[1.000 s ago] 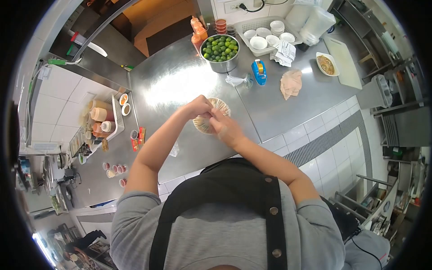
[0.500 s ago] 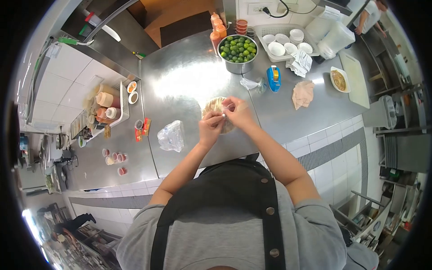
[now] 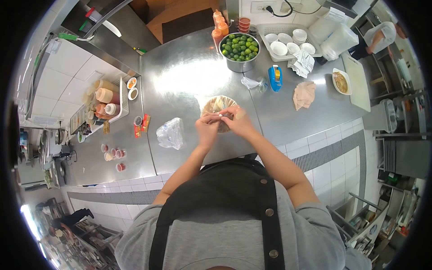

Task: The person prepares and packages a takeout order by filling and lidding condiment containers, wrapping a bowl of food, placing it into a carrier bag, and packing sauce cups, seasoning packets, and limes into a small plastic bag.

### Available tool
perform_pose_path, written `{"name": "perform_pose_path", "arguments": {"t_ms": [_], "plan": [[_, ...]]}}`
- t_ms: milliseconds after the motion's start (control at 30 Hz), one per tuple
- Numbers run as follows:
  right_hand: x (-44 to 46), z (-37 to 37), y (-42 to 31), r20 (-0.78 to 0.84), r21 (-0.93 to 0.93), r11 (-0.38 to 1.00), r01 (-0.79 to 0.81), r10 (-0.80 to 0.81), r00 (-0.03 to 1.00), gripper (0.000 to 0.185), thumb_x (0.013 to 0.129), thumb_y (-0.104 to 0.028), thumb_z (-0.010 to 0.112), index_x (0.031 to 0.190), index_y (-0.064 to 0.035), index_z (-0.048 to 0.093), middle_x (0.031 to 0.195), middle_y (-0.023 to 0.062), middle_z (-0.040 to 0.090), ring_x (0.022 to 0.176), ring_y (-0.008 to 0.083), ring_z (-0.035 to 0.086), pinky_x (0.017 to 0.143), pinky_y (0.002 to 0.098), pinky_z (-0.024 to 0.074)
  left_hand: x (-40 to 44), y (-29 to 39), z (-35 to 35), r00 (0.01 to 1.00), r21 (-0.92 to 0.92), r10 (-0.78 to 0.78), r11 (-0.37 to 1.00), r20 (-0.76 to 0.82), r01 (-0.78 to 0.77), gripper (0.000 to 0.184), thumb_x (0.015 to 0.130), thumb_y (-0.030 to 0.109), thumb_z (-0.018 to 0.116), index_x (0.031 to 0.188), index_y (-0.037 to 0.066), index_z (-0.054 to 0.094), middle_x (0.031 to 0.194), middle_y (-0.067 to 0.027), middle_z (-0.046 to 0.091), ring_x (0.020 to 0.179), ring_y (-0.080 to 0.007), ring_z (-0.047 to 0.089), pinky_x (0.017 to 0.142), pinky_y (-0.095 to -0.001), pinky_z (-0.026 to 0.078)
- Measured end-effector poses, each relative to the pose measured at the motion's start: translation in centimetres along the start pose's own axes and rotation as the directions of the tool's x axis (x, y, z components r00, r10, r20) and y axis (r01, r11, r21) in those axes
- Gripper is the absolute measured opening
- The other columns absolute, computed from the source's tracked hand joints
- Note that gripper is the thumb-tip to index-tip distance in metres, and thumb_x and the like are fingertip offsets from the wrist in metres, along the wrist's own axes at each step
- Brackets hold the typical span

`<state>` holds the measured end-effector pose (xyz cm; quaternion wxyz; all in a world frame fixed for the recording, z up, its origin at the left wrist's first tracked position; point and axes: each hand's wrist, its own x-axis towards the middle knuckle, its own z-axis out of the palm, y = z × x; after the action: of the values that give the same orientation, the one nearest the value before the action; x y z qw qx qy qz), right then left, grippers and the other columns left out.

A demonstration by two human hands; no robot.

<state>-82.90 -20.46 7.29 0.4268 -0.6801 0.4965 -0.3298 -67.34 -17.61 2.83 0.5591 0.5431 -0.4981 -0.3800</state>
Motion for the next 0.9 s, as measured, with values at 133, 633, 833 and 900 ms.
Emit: {"name": "perform_pose_path", "arguments": {"t_ms": [133, 633, 833, 900], "plan": [[0.2, 0.7, 0.0, 0.001, 0.301, 0.946, -0.122, 0.127, 0.992, 0.027, 0.088, 0.000, 0.065, 0.114, -0.0027, 0.058, 0.092, 0.0097, 0.066, 0.085, 0.0156, 0.062, 0.079, 0.0297, 0.0500, 0.7, 1.4, -0.5, 0.947, -0.127, -0.312, 0.939, 0.071, 0.319, 0.011, 0.078, -0.010, 0.072, 0.087, -0.004, 0.070, 0.084, -0.0084, 0.071, 0.078, -0.0125, 0.068, 0.074, -0.0258, 0.057], [1.3, -1.1, 2.3, 0.239, 0.308, 0.929, -0.206, 0.134, 0.962, 0.033, 0.091, 0.002, 0.063, 0.117, -0.0057, 0.045, 0.095, 0.0100, 0.070, 0.092, 0.0131, 0.064, 0.081, 0.0298, 0.0498, 0.7, 3.3, -1.6, 0.990, 0.142, -0.011, 0.990, 0.138, -0.009, 0.012, 0.082, -0.004, 0.073, 0.094, -0.004, 0.071, 0.090, -0.0116, 0.073, 0.087, -0.0183, 0.072, 0.080, -0.0316, 0.059], [1.3, -0.7, 1.6, 0.169, 0.286, 0.912, -0.292, 0.252, 0.953, 0.035, 0.086, 0.003, 0.067, 0.113, -0.0067, 0.047, 0.096, 0.0122, 0.070, 0.088, 0.0145, 0.066, 0.079, 0.0305, 0.0519, -0.9, 3.8, -0.6, 0.991, 0.283, 0.076, 0.953, 0.115, -0.106, 0.016, 0.082, 0.001, 0.077, 0.097, -0.003, 0.074, 0.089, -0.0146, 0.075, 0.086, -0.0214, 0.075, 0.077, -0.0311, 0.059], [0.6, -0.4, 0.2, 0.054, 0.308, 0.907, -0.288, 0.285, 0.957, 0.033, 0.084, 0.005, 0.067, 0.108, -0.0061, 0.046, 0.095, 0.0120, 0.069, 0.088, 0.0150, 0.067, 0.077, 0.0302, 0.0529, -0.2, 2.9, -0.3, 0.993, 0.270, 0.005, 0.962, 0.121, -0.038, 0.016, 0.081, 0.001, 0.078, 0.097, -0.003, 0.074, 0.086, -0.0147, 0.075, 0.083, -0.0216, 0.076, 0.076, -0.0309, 0.059]]}}
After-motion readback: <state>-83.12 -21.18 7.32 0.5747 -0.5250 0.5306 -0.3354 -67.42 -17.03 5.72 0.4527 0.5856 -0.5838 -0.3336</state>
